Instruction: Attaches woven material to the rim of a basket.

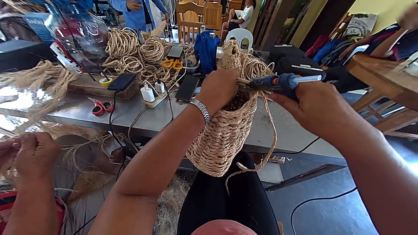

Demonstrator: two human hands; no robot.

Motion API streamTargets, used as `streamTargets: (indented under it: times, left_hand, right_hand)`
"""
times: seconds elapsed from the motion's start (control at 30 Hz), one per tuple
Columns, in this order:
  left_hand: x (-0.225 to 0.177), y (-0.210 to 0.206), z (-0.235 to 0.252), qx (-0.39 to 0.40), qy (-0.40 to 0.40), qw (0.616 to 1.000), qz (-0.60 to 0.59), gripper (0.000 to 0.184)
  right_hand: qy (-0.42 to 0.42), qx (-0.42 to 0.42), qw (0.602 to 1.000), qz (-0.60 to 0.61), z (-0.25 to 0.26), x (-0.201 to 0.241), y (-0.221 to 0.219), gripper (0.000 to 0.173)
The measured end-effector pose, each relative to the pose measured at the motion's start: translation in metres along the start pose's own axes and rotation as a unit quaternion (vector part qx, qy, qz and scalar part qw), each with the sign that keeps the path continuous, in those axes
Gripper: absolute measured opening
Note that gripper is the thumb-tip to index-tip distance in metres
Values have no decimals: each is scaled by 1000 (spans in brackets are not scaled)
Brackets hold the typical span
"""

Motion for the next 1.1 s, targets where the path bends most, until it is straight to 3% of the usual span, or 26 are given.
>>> streamTargets:
  times: [0.57,0.73,0.83,0.97,1.1]
  left_hand:
    - [-4,-1,-3,8,-22,1000,6,24]
    - [-9,-2,1,-32,-96,995,-10,24]
    - [-18,1,-2,-44,-156,987,-21,22]
    - [-21,5,2,-25,-158,987,-8,22]
    - [-24,9,7,1,-175,985,11,19]
  right_hand:
    - [-7,-27,1000,9,-6,0,2,42]
    - [-22,-76,995,55,-18,-9,8,41]
    - [-84,-96,984,126,-31,-36,9,44]
    - [-201,-100,944,240,-53,-82,-9,45]
    - [-260,-13,943,206,-76,-121,-60,39]
Point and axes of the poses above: each hand's wrist, its own z-axis towards the middle knuckle, its own y-axis out of the back of the hand, x = y × z, the point moved 8 cm from there along z, towards the middle knuckle, and after that the axes turned 5 degrees about y, right-handed, at the moved point
